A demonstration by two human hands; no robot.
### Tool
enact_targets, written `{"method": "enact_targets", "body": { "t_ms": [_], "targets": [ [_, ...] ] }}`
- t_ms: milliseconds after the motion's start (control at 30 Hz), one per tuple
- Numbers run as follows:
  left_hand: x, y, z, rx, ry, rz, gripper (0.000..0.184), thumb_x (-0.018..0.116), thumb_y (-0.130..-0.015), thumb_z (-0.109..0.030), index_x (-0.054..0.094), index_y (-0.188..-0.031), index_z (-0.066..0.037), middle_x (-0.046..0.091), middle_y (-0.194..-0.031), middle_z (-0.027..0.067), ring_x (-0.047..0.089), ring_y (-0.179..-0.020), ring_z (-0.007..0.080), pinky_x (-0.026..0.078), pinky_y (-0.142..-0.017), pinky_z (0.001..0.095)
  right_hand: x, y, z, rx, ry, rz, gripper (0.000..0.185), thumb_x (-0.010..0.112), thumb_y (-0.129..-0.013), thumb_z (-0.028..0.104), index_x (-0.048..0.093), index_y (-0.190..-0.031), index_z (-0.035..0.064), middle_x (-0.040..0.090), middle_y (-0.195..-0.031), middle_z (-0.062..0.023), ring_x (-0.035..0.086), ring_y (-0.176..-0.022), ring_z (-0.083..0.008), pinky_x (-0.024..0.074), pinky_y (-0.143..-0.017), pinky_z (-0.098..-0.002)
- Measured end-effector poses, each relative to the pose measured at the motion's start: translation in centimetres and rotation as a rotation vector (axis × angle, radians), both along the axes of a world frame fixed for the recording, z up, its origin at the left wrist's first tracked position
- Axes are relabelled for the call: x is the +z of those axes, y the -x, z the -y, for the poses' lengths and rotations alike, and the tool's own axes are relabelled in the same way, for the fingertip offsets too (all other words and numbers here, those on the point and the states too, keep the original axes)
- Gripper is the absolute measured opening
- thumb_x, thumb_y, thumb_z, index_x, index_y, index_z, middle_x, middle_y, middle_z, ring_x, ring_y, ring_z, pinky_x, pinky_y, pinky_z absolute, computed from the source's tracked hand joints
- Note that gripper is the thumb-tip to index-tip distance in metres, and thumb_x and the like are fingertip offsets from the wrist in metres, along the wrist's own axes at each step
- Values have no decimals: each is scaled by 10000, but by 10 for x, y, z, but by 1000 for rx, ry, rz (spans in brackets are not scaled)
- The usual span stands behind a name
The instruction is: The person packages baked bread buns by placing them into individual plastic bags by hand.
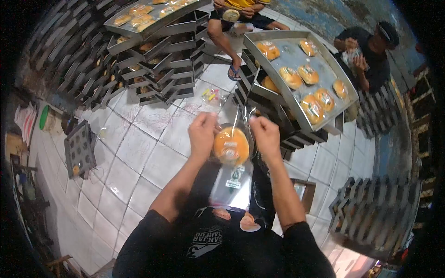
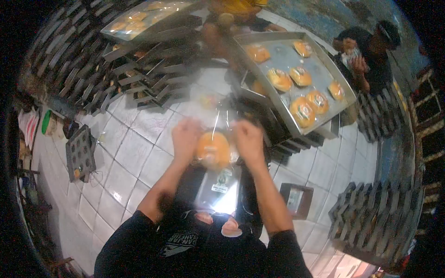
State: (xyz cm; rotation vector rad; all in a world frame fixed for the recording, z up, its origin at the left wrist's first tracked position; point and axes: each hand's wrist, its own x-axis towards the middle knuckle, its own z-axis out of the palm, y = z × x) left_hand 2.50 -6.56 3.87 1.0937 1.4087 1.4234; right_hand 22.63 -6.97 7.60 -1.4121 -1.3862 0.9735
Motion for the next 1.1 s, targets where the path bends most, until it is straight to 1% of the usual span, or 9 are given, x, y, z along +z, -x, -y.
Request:
{"method": "enact_targets", "body": {
  "t_ms": [133,267,367,500,567,733,833,933,1100],
  "targets": [
    [8,20,33,-16,-190,-329,250,673,-973,-138,695,-759,-11,637,-976,86,604,-957,159,488,-835,312,-17,-16,26,69,422,-294,317,665,-1022,344,619,-798,124,514,-649,60,432,-531,-37,324,-480,-216],
    [-64,28,65,-184,250,283,190,654,-968,-103,718,-819,-4,678,-1126,89,600,-994,166,470,-885,328,-94,-6,83,82,688,-560,267,669,-1016,313,663,-897,74,656,-780,-34,602,-624,-110,509,-550,-236],
    [-56,27,47,-334,275,497,204,613,-995,-141,710,-1073,21,668,-1245,129,605,-1095,174,473,-941,309,-53,11,90,-13,586,-894,206,648,-1005,199,714,-989,4,709,-978,-58,634,-774,-121,555,-711,-306],
    [5,-19,10,-392,82,843,386,601,-1014,-181,592,-1331,39,630,-1336,141,596,-1226,203,471,-1025,326,-26,-42,66,-134,72,-520,209,673,-978,195,731,-971,-6,728,-949,-73,637,-866,-112,524,-783,-293],
    [16,-31,7,-407,83,495,461,602,-1019,-191,514,-1416,27,605,-1381,147,582,-1270,223,468,-1046,349,53,-76,43,-364,-334,100,209,678,-949,148,671,-866,-44,710,-856,-70,617,-793,-135,504,-725,-308],
    [-5,-19,56,-596,-288,-491,584,702,-921,-209,529,-1433,13,512,-1496,243,495,-1382,403,391,-1156,454,113,-144,4,-563,-612,950,432,726,-952,198,613,-1283,-55,705,-1169,-240,704,-911,-319,549,-825,-378],
    [-18,-6,94,-576,-419,-983,490,766,-841,-175,652,-1307,-72,447,-1555,230,370,-1447,477,355,-1162,540,79,-116,46,-282,-414,673,452,748,-925,179,614,-1297,-39,710,-1045,-212,713,-832,-333,569,-709,-386],
    [-28,4,102,-599,-483,-1037,343,766,-831,-130,737,-1172,-114,446,-1571,190,363,-1451,480,358,-1157,558,38,-60,95,83,-464,751,490,819,-810,234,643,-1205,4,645,-1266,-188,510,-1320,-434,425,-1095,-518],
    [-14,-1,110,-509,-389,-1014,319,783,-818,-126,765,-1136,-109,464,-1567,172,373,-1440,486,366,-1150,558,22,-43,141,19,-335,513,529,831,-776,225,642,-1224,16,561,-1400,-200,494,-1335,-443,395,-1113,-537]
  ]
}}
